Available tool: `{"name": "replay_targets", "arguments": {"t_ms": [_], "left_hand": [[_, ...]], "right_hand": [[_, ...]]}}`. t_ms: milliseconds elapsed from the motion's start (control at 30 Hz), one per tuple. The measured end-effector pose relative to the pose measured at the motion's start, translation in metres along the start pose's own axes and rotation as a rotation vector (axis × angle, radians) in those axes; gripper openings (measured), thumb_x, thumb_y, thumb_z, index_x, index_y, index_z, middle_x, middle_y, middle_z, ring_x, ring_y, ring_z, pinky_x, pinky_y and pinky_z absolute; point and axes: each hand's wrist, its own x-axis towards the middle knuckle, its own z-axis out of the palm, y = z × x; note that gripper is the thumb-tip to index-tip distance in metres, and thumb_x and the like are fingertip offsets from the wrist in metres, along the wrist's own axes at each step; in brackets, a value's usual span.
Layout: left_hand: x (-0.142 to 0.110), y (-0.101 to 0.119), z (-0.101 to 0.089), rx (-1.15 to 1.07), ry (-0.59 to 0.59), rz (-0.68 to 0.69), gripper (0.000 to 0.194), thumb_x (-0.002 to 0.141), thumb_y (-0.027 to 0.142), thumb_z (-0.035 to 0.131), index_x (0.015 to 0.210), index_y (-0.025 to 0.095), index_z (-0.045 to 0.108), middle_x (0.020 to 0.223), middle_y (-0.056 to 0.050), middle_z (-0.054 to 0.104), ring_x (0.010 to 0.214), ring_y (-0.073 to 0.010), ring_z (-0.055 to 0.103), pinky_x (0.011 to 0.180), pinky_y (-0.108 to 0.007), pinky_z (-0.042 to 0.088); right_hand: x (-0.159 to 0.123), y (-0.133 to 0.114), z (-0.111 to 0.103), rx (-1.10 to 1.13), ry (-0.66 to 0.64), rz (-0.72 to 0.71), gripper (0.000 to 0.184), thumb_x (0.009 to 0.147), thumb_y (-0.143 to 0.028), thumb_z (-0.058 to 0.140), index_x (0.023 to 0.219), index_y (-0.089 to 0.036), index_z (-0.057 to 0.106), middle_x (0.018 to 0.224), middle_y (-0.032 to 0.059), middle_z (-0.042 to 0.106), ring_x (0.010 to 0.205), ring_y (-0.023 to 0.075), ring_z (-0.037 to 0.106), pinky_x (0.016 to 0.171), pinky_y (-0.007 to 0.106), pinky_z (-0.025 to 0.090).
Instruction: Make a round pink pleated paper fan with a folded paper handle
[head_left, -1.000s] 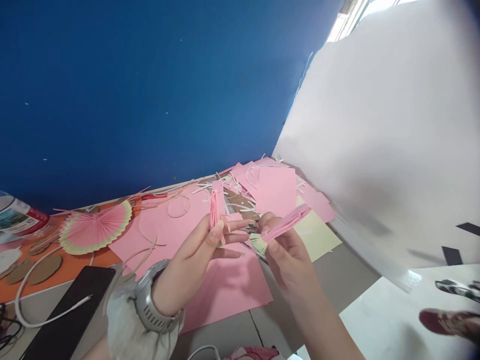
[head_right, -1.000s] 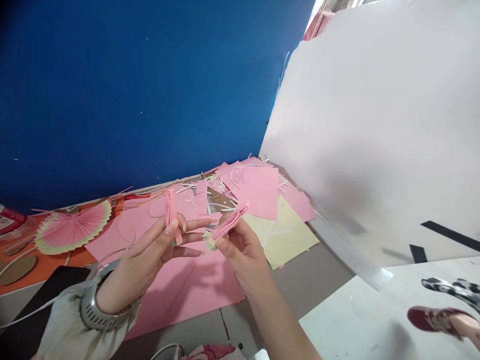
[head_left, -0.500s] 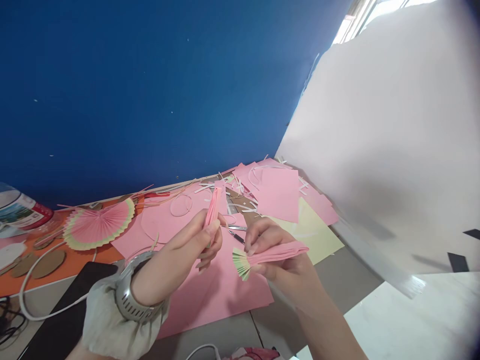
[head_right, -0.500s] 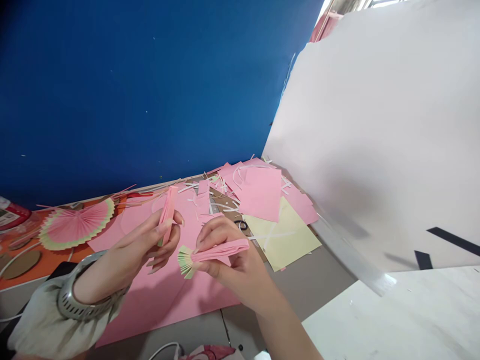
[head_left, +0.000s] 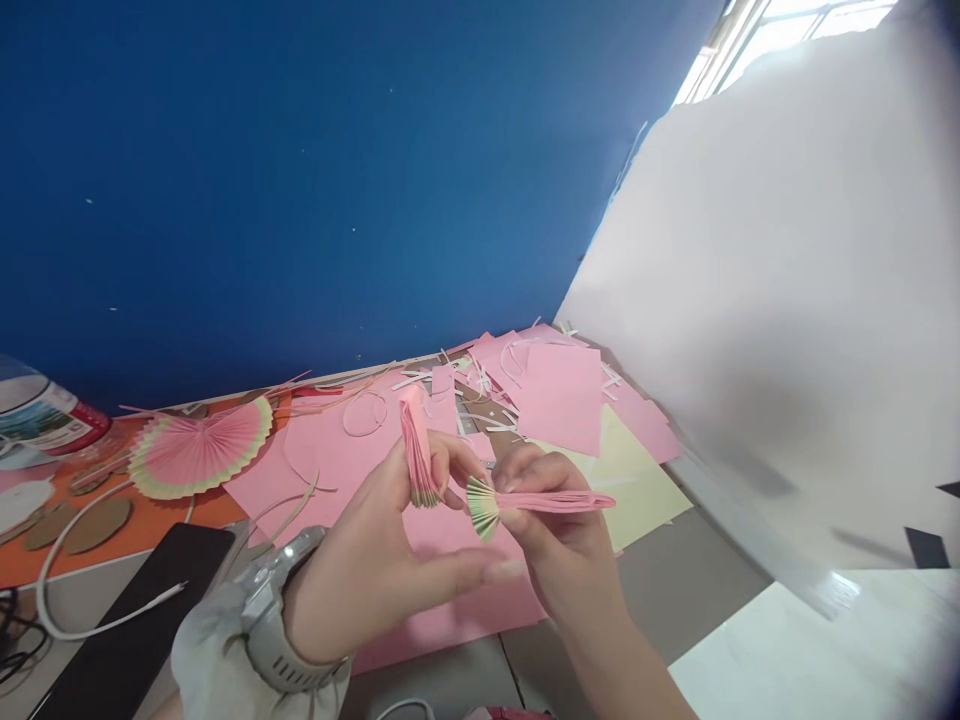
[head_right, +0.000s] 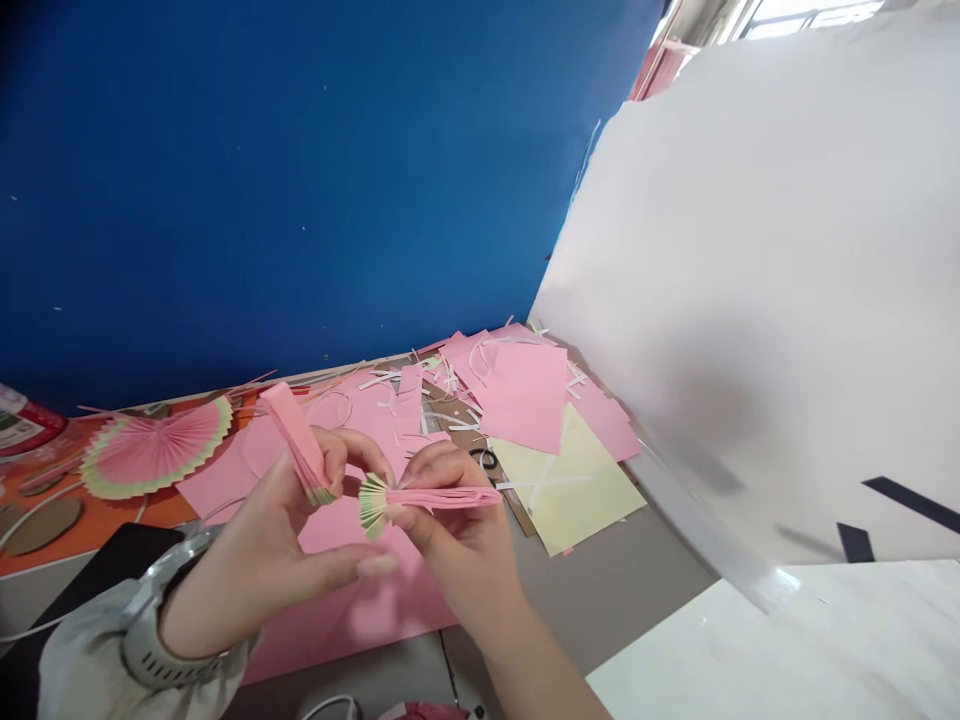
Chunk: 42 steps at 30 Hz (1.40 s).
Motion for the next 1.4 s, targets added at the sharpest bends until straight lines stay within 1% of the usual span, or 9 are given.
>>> {"name": "replay_targets", "arguments": {"t_ms": [233, 400, 533, 667, 867, 967, 1033, 1167, 1400], "left_hand": [[0.0, 0.002, -0.003, 0.163, 0.056, 0.022, 0.032, 0.085, 0.029, 0.062, 0.072, 0.024, 0.033, 0.077, 0.004, 0.058, 0.075, -0.0134, 0.057, 0.066, -0.027, 0.044], [0.0, -0.001, -0.007, 0.36, 0.0, 0.004, 0.03, 0.088, 0.032, 0.056, 0.07, 0.023, 0.034, 0.076, 0.003, 0.058, 0.074, -0.0146, 0.056, 0.063, -0.027, 0.041], [0.002, -0.002, -0.004, 0.405, -0.06, -0.046, 0.03, 0.09, 0.035, 0.049, 0.069, 0.023, 0.031, 0.074, 0.001, 0.056, 0.067, -0.0155, 0.05, 0.058, -0.029, 0.037], [0.008, -0.003, -0.007, 0.344, -0.132, -0.08, 0.025, 0.088, 0.03, 0.052, 0.071, 0.023, 0.035, 0.077, 0.002, 0.057, 0.069, -0.0141, 0.048, 0.062, -0.028, 0.037], [0.014, -0.009, -0.018, 0.348, -0.295, -0.222, 0.024, 0.093, 0.04, 0.041, 0.077, 0.022, 0.043, 0.071, 0.005, 0.049, 0.064, -0.0124, 0.045, 0.061, -0.026, 0.037], [0.013, -0.015, -0.015, 0.474, -0.396, -0.207, 0.025, 0.093, 0.037, 0.037, 0.074, 0.022, 0.039, 0.066, 0.006, 0.042, 0.059, -0.0119, 0.039, 0.057, -0.026, 0.033], [0.011, -0.018, -0.012, 0.51, -0.433, -0.188, 0.023, 0.092, 0.032, 0.039, 0.072, 0.021, 0.038, 0.065, 0.006, 0.041, 0.059, -0.0122, 0.037, 0.055, -0.026, 0.03], [0.012, -0.015, -0.011, 0.516, -0.477, -0.187, 0.016, 0.089, 0.028, 0.043, 0.075, 0.021, 0.047, 0.065, 0.006, 0.047, 0.059, -0.0126, 0.041, 0.054, -0.025, 0.03], [0.016, -0.003, -0.018, 0.372, -0.315, -0.208, 0.018, 0.09, 0.033, 0.047, 0.099, 0.026, 0.061, 0.088, 0.004, 0.067, 0.074, -0.0119, 0.059, 0.062, -0.02, 0.044]], "right_hand": [[-0.001, -0.006, -0.014, -0.005, -0.091, 0.089, 0.01, 0.08, -0.029, 0.068, 0.086, -0.03, 0.061, 0.089, 0.0004, 0.055, 0.086, 0.0171, 0.055, 0.075, 0.033, 0.045], [0.004, -0.036, -0.031, -0.574, -0.216, 0.181, 0.054, 0.077, -0.038, 0.07, 0.126, -0.037, 0.048, 0.127, 0.0046, 0.053, 0.115, 0.0276, 0.049, 0.087, 0.041, 0.045], [0.01, -0.054, -0.025, -0.948, -0.403, 0.181, 0.018, 0.089, -0.034, 0.055, 0.106, -0.033, 0.061, 0.105, 0.0017, 0.065, 0.098, 0.0232, 0.058, 0.081, 0.037, 0.046], [0.013, -0.06, -0.023, -1.029, -0.5, 0.192, 0.016, 0.096, -0.026, 0.043, 0.088, -0.027, 0.056, 0.081, -0.0037, 0.064, 0.074, 0.0138, 0.058, 0.068, 0.028, 0.046], [0.014, -0.066, -0.035, -1.257, -0.524, -0.235, 0.016, 0.091, -0.011, 0.048, 0.094, -0.024, 0.056, 0.128, 0.005, 0.051, 0.123, 0.0212, 0.043, 0.096, 0.036, 0.042], [0.018, -0.067, -0.029, -1.456, -0.676, -0.422, 0.02, 0.084, -0.003, 0.049, 0.084, -0.021, 0.059, 0.141, 0.0047, 0.043, 0.136, 0.0271, 0.027, 0.111, 0.051, 0.021], [0.021, -0.065, -0.024, -1.493, -0.82, -0.446, 0.022, 0.082, -0.001, 0.048, 0.082, -0.02, 0.059, 0.131, 0.0072, 0.054, 0.13, 0.0255, 0.038, 0.11, 0.051, 0.023], [0.026, -0.062, -0.026, -1.381, -0.972, -0.287, 0.019, 0.082, -0.002, 0.05, 0.085, -0.019, 0.059, 0.099, 0.0059, 0.066, 0.095, 0.0192, 0.06, 0.091, 0.04, 0.046], [0.019, -0.061, -0.034, -1.074, -0.653, 0.146, 0.015, 0.096, -0.023, 0.042, 0.089, -0.026, 0.055, 0.096, -0.0042, 0.062, 0.091, 0.0107, 0.057, 0.073, 0.024, 0.047]]}}
